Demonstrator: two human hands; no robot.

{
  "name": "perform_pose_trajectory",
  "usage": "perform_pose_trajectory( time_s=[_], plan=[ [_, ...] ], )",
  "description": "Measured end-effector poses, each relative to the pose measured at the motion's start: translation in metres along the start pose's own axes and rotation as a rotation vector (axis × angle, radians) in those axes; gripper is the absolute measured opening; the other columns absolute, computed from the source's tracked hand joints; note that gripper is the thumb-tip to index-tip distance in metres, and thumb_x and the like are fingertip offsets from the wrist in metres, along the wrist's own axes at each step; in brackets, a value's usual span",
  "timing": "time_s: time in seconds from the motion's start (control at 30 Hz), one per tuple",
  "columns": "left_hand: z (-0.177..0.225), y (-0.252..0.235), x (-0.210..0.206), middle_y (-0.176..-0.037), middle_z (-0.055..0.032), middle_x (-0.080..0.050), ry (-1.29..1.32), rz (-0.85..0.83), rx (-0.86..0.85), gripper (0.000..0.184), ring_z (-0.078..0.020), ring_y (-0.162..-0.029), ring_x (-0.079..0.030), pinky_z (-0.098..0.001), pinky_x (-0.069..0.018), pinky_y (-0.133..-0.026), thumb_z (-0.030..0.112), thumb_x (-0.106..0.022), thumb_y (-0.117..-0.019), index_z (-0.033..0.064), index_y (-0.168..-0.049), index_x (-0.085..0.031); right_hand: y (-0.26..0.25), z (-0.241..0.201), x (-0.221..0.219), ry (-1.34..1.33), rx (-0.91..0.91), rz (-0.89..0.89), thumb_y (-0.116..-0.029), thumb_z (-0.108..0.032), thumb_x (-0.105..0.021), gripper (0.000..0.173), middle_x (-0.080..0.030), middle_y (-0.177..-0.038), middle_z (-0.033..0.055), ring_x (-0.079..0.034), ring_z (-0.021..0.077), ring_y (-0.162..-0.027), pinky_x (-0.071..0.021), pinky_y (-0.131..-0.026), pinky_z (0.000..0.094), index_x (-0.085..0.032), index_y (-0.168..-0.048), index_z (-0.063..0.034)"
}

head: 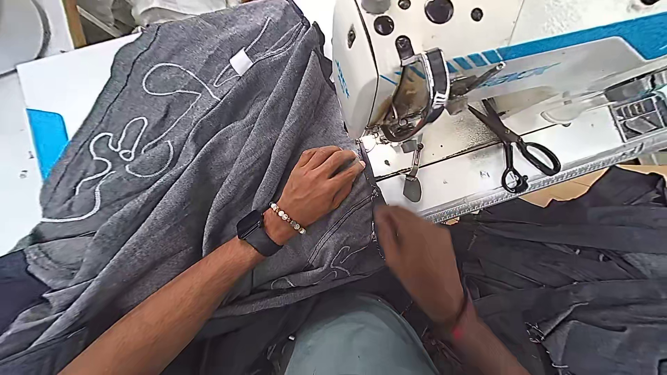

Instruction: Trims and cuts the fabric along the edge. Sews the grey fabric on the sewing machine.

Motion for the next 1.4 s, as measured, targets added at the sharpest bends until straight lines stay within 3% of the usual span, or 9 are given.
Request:
perform_pose_trajectory(
  time_s=[0.1,0.33,0.53,0.67,0.97,1.17,1.27,1.33,1.4],
  plan=[
    [0.001,-0.001,0.0,-0.136,-0.008,-0.064,-0.013,0.002,-0.018,0.034,-0.0279,-0.129,-0.057,-0.0466,-0.0424,-0.11,0.025,-0.053,-0.1038,0.0193,-0.132,-0.07,-0.045,0.038,-0.003,-0.129,-0.172,0.201,-0.1032,-0.025,-0.06,0.022,-0.071,-0.094,0.0021,-0.066,0.0131,-0.071,-0.0567,-0.062,0.0347,-0.075,-0.114,-0.0128],
    [-0.003,-0.001,0.0,-0.136,-0.0049,-0.064,-0.034,0.01,0.031,0.032,-0.0256,-0.129,-0.057,-0.0455,-0.0429,-0.108,0.028,-0.052,-0.1042,0.018,-0.128,-0.07,-0.058,0.033,-0.023,-0.038,-0.276,0.122,-0.0968,-0.033,-0.067,0.018,-0.069,-0.08,-0.0051,-0.063,0.0137,-0.065,-0.0517,-0.056,0.0406,-0.076,-0.108,-0.0223],
    [-0.01,-0.002,-0.008,-0.147,-0.0042,-0.056,-0.117,-0.065,0.133,0.048,-0.0282,-0.134,-0.05,-0.0489,-0.0354,-0.11,0.041,-0.041,-0.1047,0.0268,-0.146,-0.059,-0.059,0.028,-0.024,-0.078,-0.131,0.196,-0.0936,-0.021,-0.064,0.027,-0.066,-0.075,-0.0022,-0.058,0.0129,-0.059,-0.0473,-0.05,0.0357,-0.077,-0.117,-0.0181],
    [-0.011,-0.002,-0.001,-0.139,-0.007,-0.062,-0.094,-0.005,0.133,0.043,-0.0289,-0.128,-0.055,-0.0488,-0.0399,-0.106,0.04,-0.049,-0.103,0.0179,-0.135,-0.066,-0.058,0.014,-0.027,0.043,0.045,0.199,-0.0953,-0.021,-0.062,0.03,-0.068,-0.084,0.0021,-0.064,0.0177,-0.074,-0.0504,-0.056,0.0347,-0.078,-0.12,-0.017],
    [-0.013,-0.005,0.0,-0.139,-0.0077,-0.061,-0.074,-0.029,0.066,0.039,-0.031,-0.129,-0.053,-0.0505,-0.0391,-0.107,0.04,-0.049,-0.1045,0.0307,-0.138,-0.067,-0.062,0.011,-0.028,0.162,0.117,0.087,-0.1009,-0.018,-0.055,0.033,-0.066,-0.092,0.0086,-0.065,0.0241,-0.084,-0.0534,-0.064,0.0361,-0.073,-0.127,-0.0108],
    [-0.037,-0.019,0.005,-0.132,-0.0082,-0.064,-0.057,0.0,-0.159,0.036,-0.0308,-0.126,-0.054,-0.05,-0.0364,-0.106,0.042,-0.05,-0.1043,0.0358,-0.134,-0.069,-0.077,0.002,-0.032,0.147,0.036,0.125,-0.1022,-0.017,-0.054,0.03,-0.063,-0.088,0.0089,-0.064,0.0243,-0.081,-0.0535,-0.062,0.0354,-0.072,-0.124,-0.0068],
    [-0.018,-0.017,0.006,-0.134,-0.0126,-0.063,0.011,-0.04,0.038,0.036,-0.0365,-0.13,-0.052,-0.0552,-0.0389,-0.109,0.034,-0.051,-0.1032,0.0228,-0.13,-0.072,-0.073,0.006,-0.031,0.117,0.027,0.182,-0.0998,-0.018,-0.055,0.032,-0.064,-0.092,0.009,-0.064,0.024,-0.085,-0.0535,-0.066,0.0356,-0.073,-0.125,-0.0086],
    [-0.007,-0.01,-0.005,-0.145,-0.0078,-0.057,0.07,-0.055,0.221,0.04,-0.0329,-0.141,-0.045,-0.0544,-0.0354,-0.115,0.038,-0.048,-0.1034,0.0239,-0.136,-0.067,-0.063,0.012,-0.027,0.045,0.025,0.233,-0.1012,-0.022,-0.056,0.031,-0.066,-0.101,0.0099,-0.064,0.0235,-0.093,-0.0554,-0.075,0.0363,-0.075,-0.124,-0.0105],
    [0.001,-0.001,-0.011,-0.152,-0.002,-0.053,0.063,-0.026,0.182,0.042,-0.0284,-0.147,-0.04,-0.0519,-0.03,-0.121,0.037,-0.046,-0.105,0.0259,-0.141,-0.063,-0.042,0.015,-0.023,-0.033,0.039,0.238,-0.1034,-0.033,-0.058,0.032,-0.067,-0.109,0.0107,-0.064,0.0242,-0.103,-0.0557,-0.084,0.0383,-0.074,-0.122,-0.0124]
  ],
)
Point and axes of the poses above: each hand's wrist, its own y-axis away from the middle knuckle, its own x-axis out of the back of the hand, z = x × y, the point moved 9 cm from there along -y, towards the middle knuckle
